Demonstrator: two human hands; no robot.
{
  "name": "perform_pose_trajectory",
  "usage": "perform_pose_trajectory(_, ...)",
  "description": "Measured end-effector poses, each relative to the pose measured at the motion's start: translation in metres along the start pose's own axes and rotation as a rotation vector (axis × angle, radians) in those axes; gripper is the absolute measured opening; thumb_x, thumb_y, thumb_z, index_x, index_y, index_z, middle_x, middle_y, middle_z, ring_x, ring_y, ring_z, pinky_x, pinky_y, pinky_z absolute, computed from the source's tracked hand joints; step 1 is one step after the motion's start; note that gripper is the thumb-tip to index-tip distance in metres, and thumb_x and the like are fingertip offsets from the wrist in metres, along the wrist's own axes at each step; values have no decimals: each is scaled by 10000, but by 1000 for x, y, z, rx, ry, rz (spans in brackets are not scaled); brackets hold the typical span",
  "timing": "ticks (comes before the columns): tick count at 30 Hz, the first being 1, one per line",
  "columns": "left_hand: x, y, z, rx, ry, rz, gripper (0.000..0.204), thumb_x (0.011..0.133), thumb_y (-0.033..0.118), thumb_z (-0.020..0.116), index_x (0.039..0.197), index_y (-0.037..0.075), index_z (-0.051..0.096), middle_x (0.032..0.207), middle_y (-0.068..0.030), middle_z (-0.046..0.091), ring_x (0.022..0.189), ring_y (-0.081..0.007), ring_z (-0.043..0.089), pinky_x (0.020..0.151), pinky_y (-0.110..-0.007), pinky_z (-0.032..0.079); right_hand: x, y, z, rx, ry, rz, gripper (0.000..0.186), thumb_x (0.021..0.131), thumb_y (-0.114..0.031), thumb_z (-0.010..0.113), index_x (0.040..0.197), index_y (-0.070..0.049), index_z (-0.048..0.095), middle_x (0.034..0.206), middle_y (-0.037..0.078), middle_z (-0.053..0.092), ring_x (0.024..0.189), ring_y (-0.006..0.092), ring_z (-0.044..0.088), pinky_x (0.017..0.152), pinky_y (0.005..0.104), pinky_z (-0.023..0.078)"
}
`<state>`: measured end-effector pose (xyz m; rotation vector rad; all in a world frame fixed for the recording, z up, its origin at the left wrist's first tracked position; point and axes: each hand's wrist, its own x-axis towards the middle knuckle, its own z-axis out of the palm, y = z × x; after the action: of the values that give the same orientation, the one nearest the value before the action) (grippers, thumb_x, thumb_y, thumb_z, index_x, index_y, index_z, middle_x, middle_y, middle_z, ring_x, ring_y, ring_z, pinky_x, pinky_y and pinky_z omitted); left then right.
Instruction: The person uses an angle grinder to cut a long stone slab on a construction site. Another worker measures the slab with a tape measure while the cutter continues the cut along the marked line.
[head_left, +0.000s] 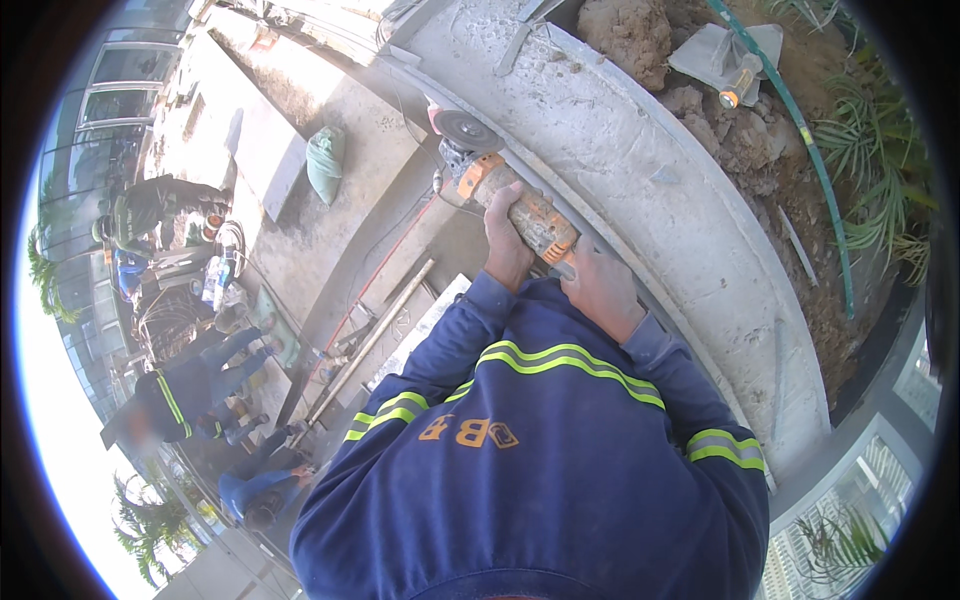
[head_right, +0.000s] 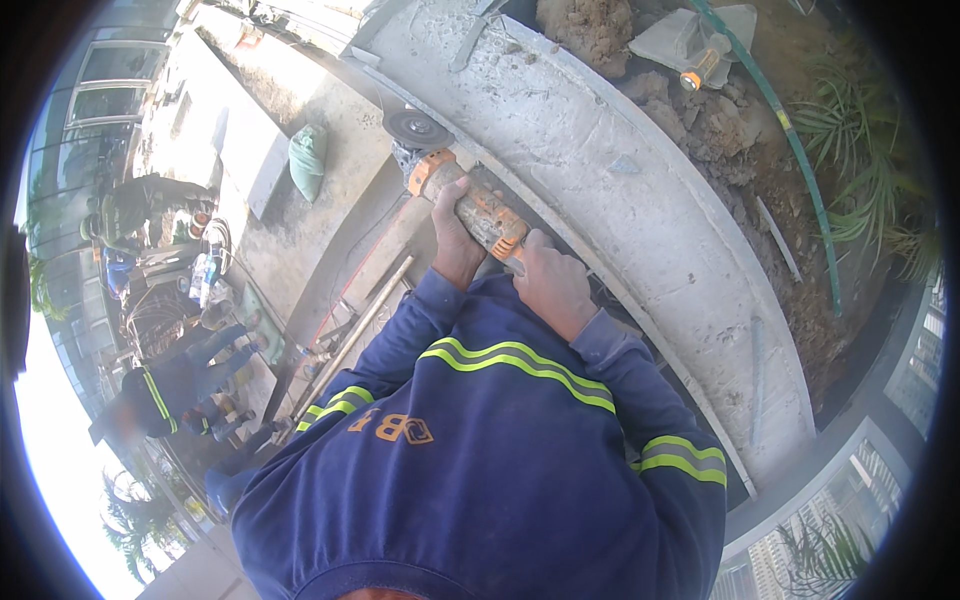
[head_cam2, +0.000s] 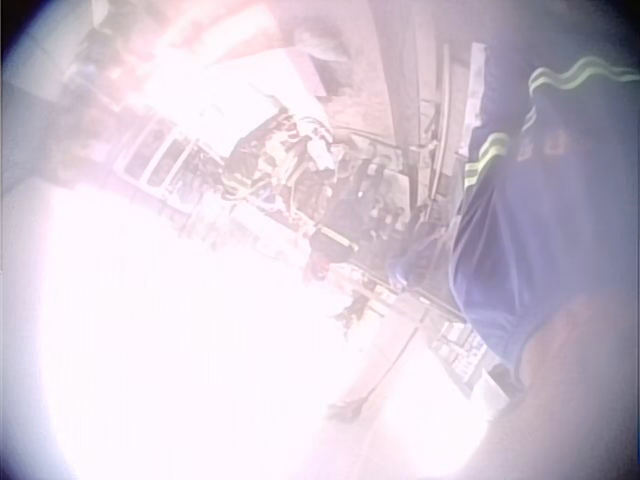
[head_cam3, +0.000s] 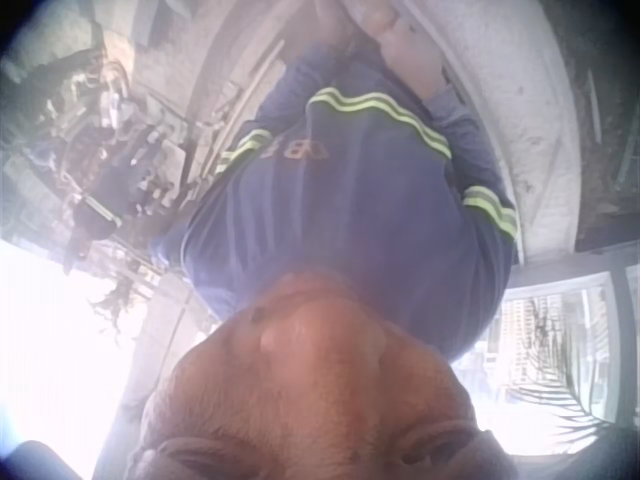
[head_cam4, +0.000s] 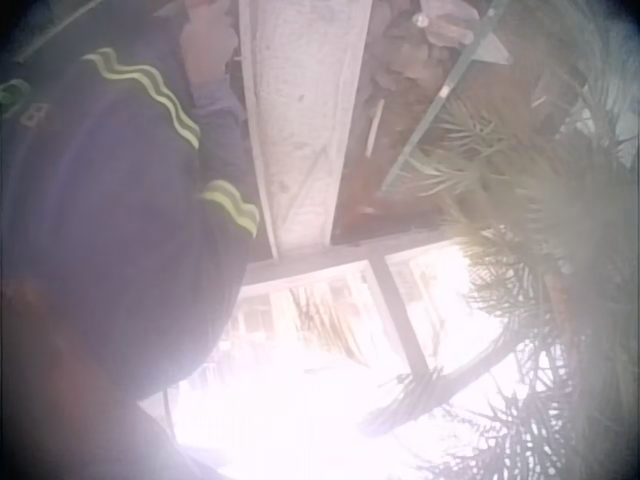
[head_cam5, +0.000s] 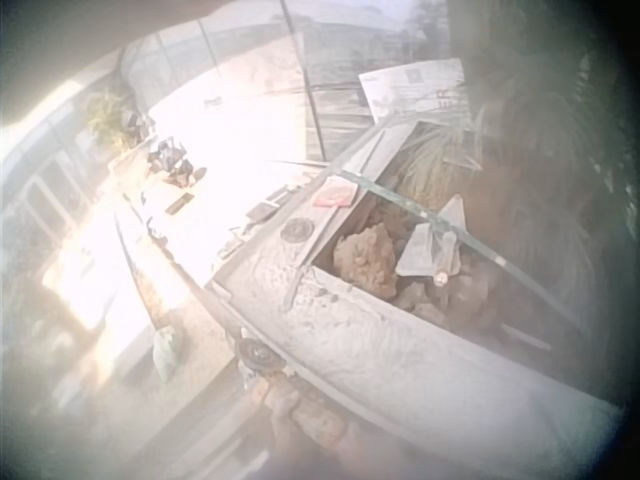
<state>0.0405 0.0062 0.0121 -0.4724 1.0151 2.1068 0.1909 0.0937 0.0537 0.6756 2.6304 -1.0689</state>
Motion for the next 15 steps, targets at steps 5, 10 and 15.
perform_pose_trajectory(5,-4,-1,1,9,3,5,353,868,275,668,1109,40,562,963,-141,639,893,-295,684,733,-481,598,-2,2,1,-3,-12,8,458,808,-215,760,1075,19,470,814,275,701,792,442,715,685,510,573)
perform_pose_trajectory(10,-7,-3,0,9,15,-3,348,875,273,658,1105,29,565,963,-142,639,898,-299,686,735,-486,597,-5,2,0,-15,-9,6,440,804,-207,758,1053,22,477,811,274,700,786,437,717,677,505,575)
perform_pose_trajectory(15,-1,-5,-6,30,6,5,343,882,284,642,1097,27,570,960,-142,639,884,-300,682,733,-474,589,-5,1,-1,-14,1,-2,425,806,-201,756,1042,12,473,807,263,701,777,432,717,676,503,575)
